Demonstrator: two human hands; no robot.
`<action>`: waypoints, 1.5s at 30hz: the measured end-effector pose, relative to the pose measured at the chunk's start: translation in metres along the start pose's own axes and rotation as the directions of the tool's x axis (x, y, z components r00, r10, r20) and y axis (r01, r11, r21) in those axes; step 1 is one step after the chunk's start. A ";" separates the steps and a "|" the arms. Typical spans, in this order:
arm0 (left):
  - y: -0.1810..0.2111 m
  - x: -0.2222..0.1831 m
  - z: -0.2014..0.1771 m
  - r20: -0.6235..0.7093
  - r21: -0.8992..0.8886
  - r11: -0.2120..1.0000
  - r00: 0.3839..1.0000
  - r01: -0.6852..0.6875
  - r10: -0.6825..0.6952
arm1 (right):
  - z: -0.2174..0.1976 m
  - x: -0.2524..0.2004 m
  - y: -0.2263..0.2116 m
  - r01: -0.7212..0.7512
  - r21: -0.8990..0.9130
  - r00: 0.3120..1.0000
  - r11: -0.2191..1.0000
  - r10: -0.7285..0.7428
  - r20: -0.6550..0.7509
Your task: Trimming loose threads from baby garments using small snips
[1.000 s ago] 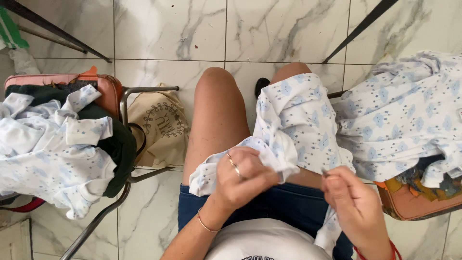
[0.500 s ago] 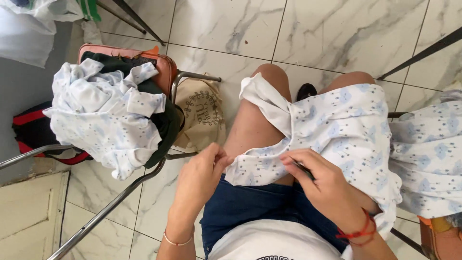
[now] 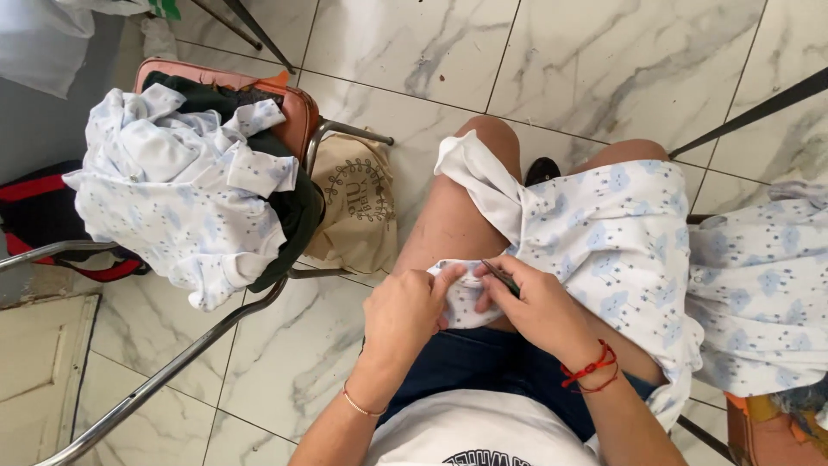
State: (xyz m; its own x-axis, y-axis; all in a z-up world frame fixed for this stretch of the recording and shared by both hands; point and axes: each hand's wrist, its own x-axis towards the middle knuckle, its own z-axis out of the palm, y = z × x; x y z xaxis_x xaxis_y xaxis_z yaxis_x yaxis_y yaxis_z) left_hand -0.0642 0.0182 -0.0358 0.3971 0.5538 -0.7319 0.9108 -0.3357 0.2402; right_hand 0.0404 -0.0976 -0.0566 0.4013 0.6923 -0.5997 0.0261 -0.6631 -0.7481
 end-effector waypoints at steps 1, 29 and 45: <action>-0.004 0.005 0.005 -0.001 -0.001 1.000 1.000 -0.002 0.002 | 0.000 0.000 0.006 0.001 -0.002 1.000 1.000 -0.001 -0.001; 0.064 0.016 0.033 -0.698 0.000 0.655 0.470 -0.755 0.541 | -0.029 -0.033 0.040 0.465 0.616 0.868 0.636 -0.188 -0.460; 0.044 0.044 0.056 0.072 -0.942 -0.050 0.345 0.331 0.936 | -0.014 0.001 0.081 0.183 0.976 0.927 0.115 -0.351 -0.132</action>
State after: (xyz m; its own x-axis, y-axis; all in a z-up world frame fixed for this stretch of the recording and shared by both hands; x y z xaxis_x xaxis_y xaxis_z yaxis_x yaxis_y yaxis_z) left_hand -0.0127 -0.0149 -0.0936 0.9813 -0.1778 -0.0736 0.1923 0.9179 0.3471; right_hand 0.0556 -0.1548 -0.1134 0.4841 0.8367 -0.2560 -0.8174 0.3280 -0.4736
